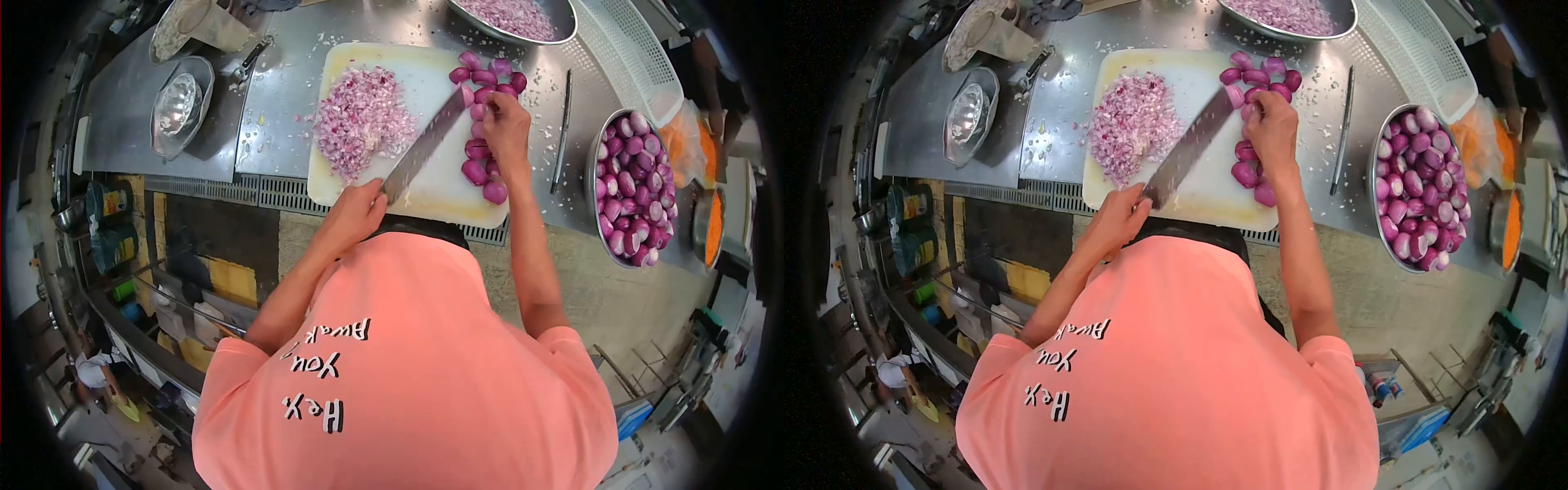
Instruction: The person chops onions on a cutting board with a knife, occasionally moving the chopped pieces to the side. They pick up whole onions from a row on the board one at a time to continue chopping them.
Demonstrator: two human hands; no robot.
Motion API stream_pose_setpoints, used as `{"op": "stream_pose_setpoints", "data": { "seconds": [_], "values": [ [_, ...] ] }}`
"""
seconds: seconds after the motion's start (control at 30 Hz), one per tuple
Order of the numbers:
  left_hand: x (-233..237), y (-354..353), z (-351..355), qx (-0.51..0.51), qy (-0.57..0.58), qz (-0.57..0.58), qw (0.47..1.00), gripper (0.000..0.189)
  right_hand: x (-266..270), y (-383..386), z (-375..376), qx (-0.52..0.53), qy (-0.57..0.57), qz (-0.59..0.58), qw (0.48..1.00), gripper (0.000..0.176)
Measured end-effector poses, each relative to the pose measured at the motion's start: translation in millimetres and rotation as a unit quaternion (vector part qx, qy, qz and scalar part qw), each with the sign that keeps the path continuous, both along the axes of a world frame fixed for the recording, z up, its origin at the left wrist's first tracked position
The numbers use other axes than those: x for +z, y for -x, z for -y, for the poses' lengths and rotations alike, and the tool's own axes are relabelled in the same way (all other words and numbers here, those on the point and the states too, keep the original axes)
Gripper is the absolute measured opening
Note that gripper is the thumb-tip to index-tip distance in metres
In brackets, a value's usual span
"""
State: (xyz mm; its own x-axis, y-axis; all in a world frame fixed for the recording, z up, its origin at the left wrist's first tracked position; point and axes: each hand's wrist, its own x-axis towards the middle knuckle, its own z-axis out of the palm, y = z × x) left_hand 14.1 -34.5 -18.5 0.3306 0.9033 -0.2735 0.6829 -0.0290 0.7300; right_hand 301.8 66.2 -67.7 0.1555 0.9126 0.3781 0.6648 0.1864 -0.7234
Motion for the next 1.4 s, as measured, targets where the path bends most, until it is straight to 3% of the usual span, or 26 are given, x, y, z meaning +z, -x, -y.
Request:
{"op": "stream_pose_setpoints", "data": {
  "seconds": [0.1,0.17,0.2,0.27,0.33,0.43,0.53,0.6,0.67,0.73,0.93,1.03,1.13,1.17,1.23,1.4],
  "values": [
    [-18,26,2,-0.006,-0.051,0.025,0.998,0.020,9,0,-16,0.008,0.007,0.027,1.000,0.021],
    [2,32,-8,0.116,0.115,0.010,0.987,0.020,5,1,-23,0.022,0.011,0.053,0.998,0.023],
    [5,31,-10,0.121,0.114,0.011,0.986,0.020,3,5,-29,0.023,0.005,0.085,0.996,0.023],
    [8,26,-10,0.108,-0.006,-0.012,0.994,0.021,0,10,-34,0.029,-0.001,0.119,0.992,0.022],
    [6,27,2,0.078,-0.007,-0.005,0.997,0.020,12,19,-35,0.033,0.087,0.161,0.983,0.020],
    [-1,34,25,0.017,-0.017,0.020,1.000,0.020,-1,19,-41,0.049,0.077,0.181,0.979,0.020],
    [-4,51,25,0.009,0.041,0.009,0.999,0.020,0,22,-33,0.057,0.064,0.183,0.979,0.020],
    [-1,58,14,0.103,0.101,0.011,0.989,0.020,-7,29,-25,0.095,0.065,0.149,0.982,0.020],
    [4,55,7,0.130,0.080,-0.005,0.988,0.020,-12,39,-16,0.132,0.065,0.114,0.983,0.021],
    [25,39,-1,0.109,-0.022,-0.027,0.993,0.019,-2,58,-2,0.231,0.105,0.076,0.964,0.022],
    [-8,-3,-22,0.089,-0.101,0.006,0.991,0.019,12,97,19,0.224,0.088,0.135,0.961,0.019],
    [18,0,-17,0.093,-0.049,-0.025,0.994,0.018,5,94,15,0.243,0.056,0.141,0.958,0.017],
    [13,-5,-12,0.092,-0.107,0.024,0.990,0.018,7,96,16,0.233,0.065,0.165,0.956,0.015],
    [12,-7,-14,0.091,-0.104,0.024,0.990,0.018,7,97,18,0.232,0.068,0.164,0.956,0.015],
    [17,-12,-26,0.109,0.016,0.012,0.994,0.016,8,96,17,0.231,0.054,0.167,0.957,0.016],
    [11,-8,-22,0.084,-0.025,-0.006,0.996,0.017,6,97,14,0.228,0.060,0.166,0.958,0.017]
  ]
}}
